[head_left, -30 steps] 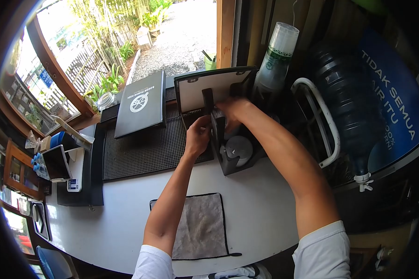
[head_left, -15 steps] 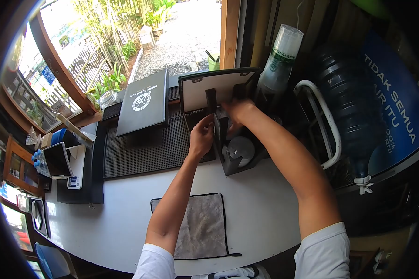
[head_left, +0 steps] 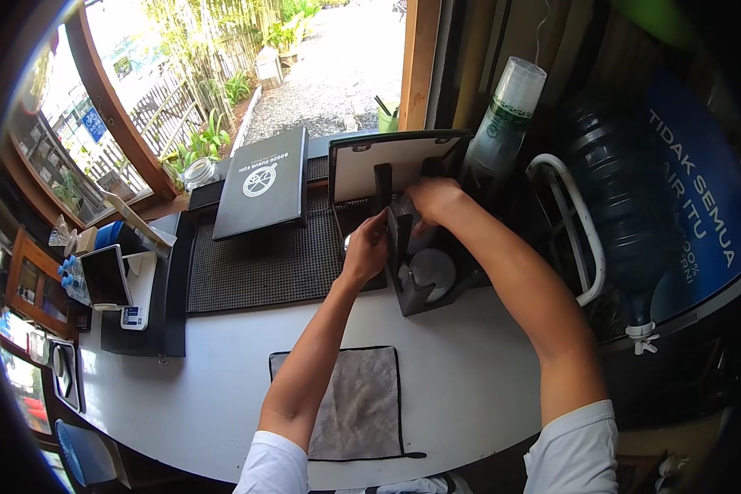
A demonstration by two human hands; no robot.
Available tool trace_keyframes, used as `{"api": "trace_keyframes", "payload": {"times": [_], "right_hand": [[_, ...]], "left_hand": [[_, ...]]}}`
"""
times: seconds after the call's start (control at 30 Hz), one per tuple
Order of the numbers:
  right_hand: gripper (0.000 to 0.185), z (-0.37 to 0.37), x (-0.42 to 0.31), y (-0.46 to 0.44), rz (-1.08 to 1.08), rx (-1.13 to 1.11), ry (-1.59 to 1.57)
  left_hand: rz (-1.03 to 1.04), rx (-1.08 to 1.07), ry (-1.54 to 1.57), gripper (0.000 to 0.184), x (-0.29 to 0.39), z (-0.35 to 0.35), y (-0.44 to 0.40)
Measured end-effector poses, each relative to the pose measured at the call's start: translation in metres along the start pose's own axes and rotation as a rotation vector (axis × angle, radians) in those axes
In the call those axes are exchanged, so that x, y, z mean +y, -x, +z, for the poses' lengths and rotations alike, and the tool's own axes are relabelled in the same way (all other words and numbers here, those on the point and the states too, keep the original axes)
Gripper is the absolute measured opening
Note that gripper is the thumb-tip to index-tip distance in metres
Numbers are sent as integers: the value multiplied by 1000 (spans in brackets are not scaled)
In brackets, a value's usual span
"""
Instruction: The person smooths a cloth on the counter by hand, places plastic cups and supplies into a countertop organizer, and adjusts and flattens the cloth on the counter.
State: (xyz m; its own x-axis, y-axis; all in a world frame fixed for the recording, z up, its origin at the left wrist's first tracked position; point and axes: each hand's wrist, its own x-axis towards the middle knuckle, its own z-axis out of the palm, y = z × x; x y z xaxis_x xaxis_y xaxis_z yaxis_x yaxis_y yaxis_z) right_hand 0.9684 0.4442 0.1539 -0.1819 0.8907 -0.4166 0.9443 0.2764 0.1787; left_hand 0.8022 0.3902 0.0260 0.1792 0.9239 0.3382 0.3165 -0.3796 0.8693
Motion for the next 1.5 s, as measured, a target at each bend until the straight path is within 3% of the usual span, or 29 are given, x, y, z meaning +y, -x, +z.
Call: {"api": "trace_keyframes", "payload": {"times": [0.2,0.4,0.5,0.6,0.73,0.87,0.93,1.03,1.13,1.23,1.3,1.37,1.5], "right_hand": [[107,12,2,19,-87,147,106],[110,26,-12,14,-28,169,175],[84,19,-5,34,-86,279,129],[58,-8,9,62,-97,315,-19],[36,-8,19,148,-286,758,-355],[30,29,-18,246,-401,710,-822],[29,73,-41,274,-462,492,-973],[23,146,-81,287,-405,281,-1201],[21,187,-120,295,-285,169,-1313],[20,188,-137,299,-239,144,-1289],[21,179,-139,304,-225,170,-1288],[19,160,-125,307,-212,338,-1171],[17,100,-71,315,-134,704,-904]], "left_hand": [[-193,10,-57,44,16,-1,0],[-172,35,76,44,8,5,2],[-119,115,100,42,5,6,7],[-278,101,250,38,48,-19,37],[-152,119,298,29,49,-42,108],[-204,45,-115,35,80,-79,227],[-339,-16,-551,60,68,-85,291],[-565,-29,-807,84,64,-73,348],[-482,-87,-933,94,50,-54,361],[-276,-185,-823,88,58,-40,349],[-35,-368,-786,85,60,-31,343],[162,-507,-730,79,61,-30,337],[133,-456,-660,79,45,-50,318]]}}
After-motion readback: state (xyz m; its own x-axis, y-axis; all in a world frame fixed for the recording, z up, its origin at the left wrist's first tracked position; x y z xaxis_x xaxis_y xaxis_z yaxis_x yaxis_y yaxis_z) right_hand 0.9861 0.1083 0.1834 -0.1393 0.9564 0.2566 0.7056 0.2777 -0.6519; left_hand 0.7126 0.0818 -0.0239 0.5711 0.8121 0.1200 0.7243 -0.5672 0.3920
